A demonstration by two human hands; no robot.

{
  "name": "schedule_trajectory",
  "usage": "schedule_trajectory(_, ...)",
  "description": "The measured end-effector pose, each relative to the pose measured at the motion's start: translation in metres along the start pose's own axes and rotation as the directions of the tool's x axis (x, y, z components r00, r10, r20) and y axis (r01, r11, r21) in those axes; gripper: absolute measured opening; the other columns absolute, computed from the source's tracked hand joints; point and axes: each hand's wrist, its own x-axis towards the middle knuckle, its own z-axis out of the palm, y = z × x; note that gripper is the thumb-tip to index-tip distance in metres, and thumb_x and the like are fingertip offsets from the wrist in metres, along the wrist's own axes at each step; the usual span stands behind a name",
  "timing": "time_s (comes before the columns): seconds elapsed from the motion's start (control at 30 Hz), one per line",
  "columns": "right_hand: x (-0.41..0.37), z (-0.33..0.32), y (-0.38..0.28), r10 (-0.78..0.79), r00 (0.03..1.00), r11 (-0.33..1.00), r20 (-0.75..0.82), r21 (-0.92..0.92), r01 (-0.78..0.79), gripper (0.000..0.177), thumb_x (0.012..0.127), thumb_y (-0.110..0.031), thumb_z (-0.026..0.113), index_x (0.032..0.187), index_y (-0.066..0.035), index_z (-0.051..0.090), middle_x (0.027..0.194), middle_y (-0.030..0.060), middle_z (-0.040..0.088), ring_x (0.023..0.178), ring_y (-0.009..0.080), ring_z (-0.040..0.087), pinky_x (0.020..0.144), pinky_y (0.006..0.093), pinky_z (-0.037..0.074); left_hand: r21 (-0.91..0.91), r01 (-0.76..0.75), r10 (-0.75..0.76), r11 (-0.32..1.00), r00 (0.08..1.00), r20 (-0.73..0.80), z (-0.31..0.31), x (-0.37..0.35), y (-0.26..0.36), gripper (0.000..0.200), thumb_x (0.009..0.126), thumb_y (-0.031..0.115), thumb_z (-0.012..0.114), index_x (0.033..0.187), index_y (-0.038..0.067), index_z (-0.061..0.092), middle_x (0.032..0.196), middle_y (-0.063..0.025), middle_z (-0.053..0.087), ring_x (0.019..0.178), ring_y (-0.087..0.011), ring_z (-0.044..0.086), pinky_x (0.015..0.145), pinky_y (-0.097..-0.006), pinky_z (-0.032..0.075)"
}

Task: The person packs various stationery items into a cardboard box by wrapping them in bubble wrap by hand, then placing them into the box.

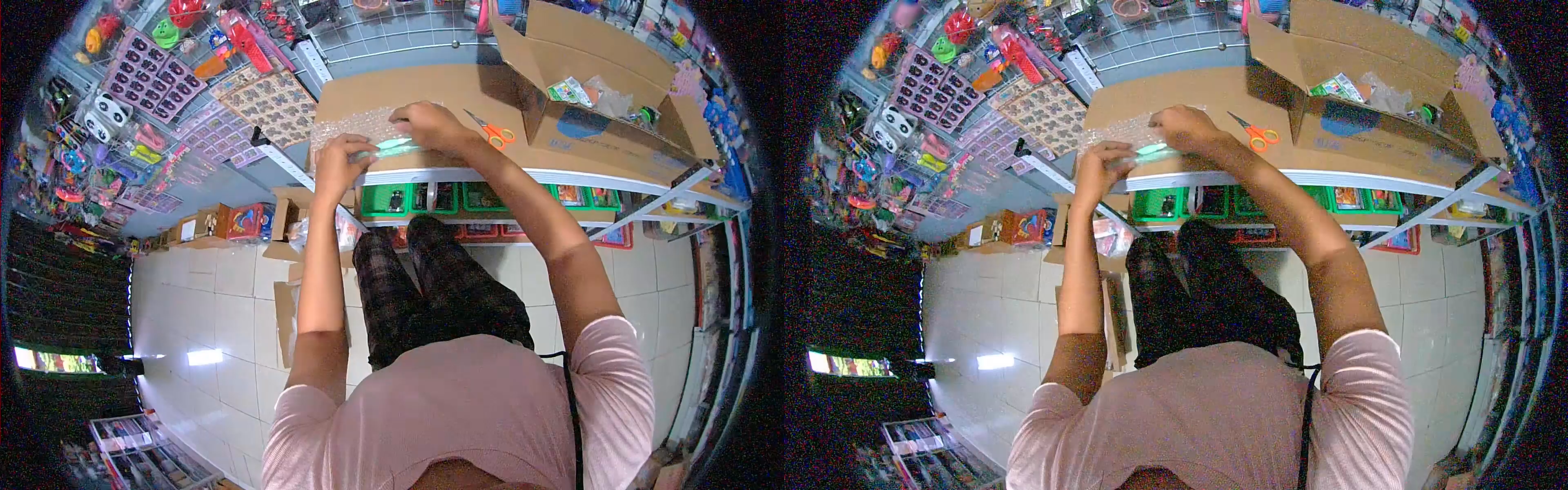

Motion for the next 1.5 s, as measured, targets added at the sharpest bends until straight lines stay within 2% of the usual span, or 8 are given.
schedule_trajectory(0.2, 0.007, 0.013, -0.006, -0.253, 0.946, 0.956, 0.203, -0.098, 0.277, 0.039, 0.075, -0.031, 0.069, 0.103, -0.006, 0.061, 0.087, 0.0168, 0.064, 0.088, 0.0334, 0.060, 0.077, 0.0417, 0.046, 0.332, -0.081, 0.115, 0.940, 0.990, -0.083, -0.020, -0.014, 0.022, 0.017, 0.063, 0.009, 0.074, 0.080, 0.013, 0.071, 0.093, -0.0036, 0.065, 0.073, -0.0241, 0.060, 0.065, -0.0344, 0.048)
schedule_trajectory(0.3, 0.001, 0.019, -0.003, -0.312, 0.942, 0.943, 0.126, -0.085, 0.323, 0.036, 0.075, -0.030, 0.068, 0.099, -0.005, 0.058, 0.082, 0.0160, 0.063, 0.083, 0.0348, 0.061, 0.074, 0.0419, 0.047, 0.114, 0.121, -0.117, 0.986, 0.992, -0.039, -0.017, -0.007, 0.024, 0.016, 0.064, 0.007, 0.072, 0.080, 0.012, 0.071, 0.093, -0.0048, 0.065, 0.069, -0.0243, 0.061, 0.066, -0.0346, 0.048)
schedule_trajectory(0.5, -0.009, -0.011, -0.019, -0.055, 0.986, 0.988, 0.160, -0.135, 0.077, 0.034, 0.070, -0.022, 0.071, 0.096, -0.004, 0.059, 0.092, 0.0189, 0.063, 0.091, 0.0361, 0.060, 0.078, 0.0440, 0.047, 0.100, 0.032, -0.031, 0.994, 0.999, -0.013, -0.014, 0.017, 0.018, 0.012, 0.067, 0.003, 0.067, 0.077, 0.008, 0.069, 0.093, -0.0078, 0.066, 0.077, -0.0267, 0.064, 0.072, -0.0341, 0.049)
schedule_trajectory(0.77, -0.007, -0.026, 0.024, -0.114, 0.986, 0.985, 0.125, 0.140, 0.096, 0.028, 0.067, -0.014, 0.073, 0.094, -0.009, 0.070, 0.092, 0.0121, 0.068, 0.087, 0.0265, 0.064, 0.078, 0.0361, 0.049, -0.221, -0.030, 0.051, 0.975, 0.994, 0.093, -0.010, 0.049, -0.023, 0.011, 0.071, -0.006, 0.057, 0.078, 0.000, 0.065, 0.104, -0.0111, 0.066, 0.087, -0.0265, 0.064, 0.074, -0.0333, 0.049)
schedule_trajectory(1.0, -0.004, -0.023, 0.045, 0.024, 1.000, 0.956, 0.013, 0.292, -0.027, 0.030, 0.067, -0.019, 0.075, 0.096, -0.009, 0.071, 0.088, 0.0118, 0.069, 0.082, 0.0233, 0.065, 0.077, 0.0342, 0.049, 0.286, 0.136, -0.016, 0.948, 0.922, -0.387, 0.001, 0.040, -0.011, 0.022, 0.084, 0.012, 0.055, 0.102, 0.005, 0.064, 0.115, -0.0144, 0.060, 0.099, -0.0364, 0.058, 0.083, -0.0413, 0.047)
schedule_trajectory(1.1, -0.001, -0.014, 0.048, 0.039, 0.999, 0.945, -0.017, 0.327, -0.031, 0.029, 0.068, -0.020, 0.075, 0.095, -0.009, 0.071, 0.088, 0.0120, 0.069, 0.080, 0.0234, 0.065, 0.076, 0.0341, 0.049, 0.197, 0.102, -0.090, 0.975, 0.993, -0.071, 0.000, 0.022, 0.017, 0.023, 0.086, 0.018, 0.055, 0.103, 0.007, 0.065, 0.116, -0.0131, 0.060, 0.102, -0.0351, 0.057, 0.088, -0.0465, 0.044)
schedule_trajectory(1.3, 0.008, -0.005, 0.023, -0.151, 0.987, 0.945, 0.052, 0.301, 0.129, 0.025, 0.076, -0.010, 0.071, 0.100, -0.006, 0.068, 0.091, 0.0093, 0.068, 0.083, 0.0169, 0.062, 0.079, 0.0314, 0.047, -0.103, 0.194, -0.179, 0.976, 0.975, 0.135, 0.015, 0.002, -0.009, 0.021, 0.087, 0.019, 0.055, 0.102, 0.008, 0.064, 0.115, -0.0129, 0.060, 0.106, -0.0342, 0.055, 0.093, -0.0528, 0.034)
schedule_trajectory(1.5, 0.002, 0.015, 0.025, -0.412, 0.907, 0.911, -0.085, -0.009, 0.413, 0.031, 0.075, -0.009, 0.068, 0.105, -0.007, 0.063, 0.093, 0.0124, 0.064, 0.089, 0.0299, 0.060, 0.079, 0.0407, 0.046, -0.085, 0.123, -0.130, 0.989, 0.988, -0.087, -0.001, -0.009, 0.010, 0.020, 0.079, 0.012, 0.066, 0.096, 0.003, 0.062, 0.098, -0.0134, 0.061, 0.088, -0.0293, 0.059, 0.077, -0.0381, 0.044)
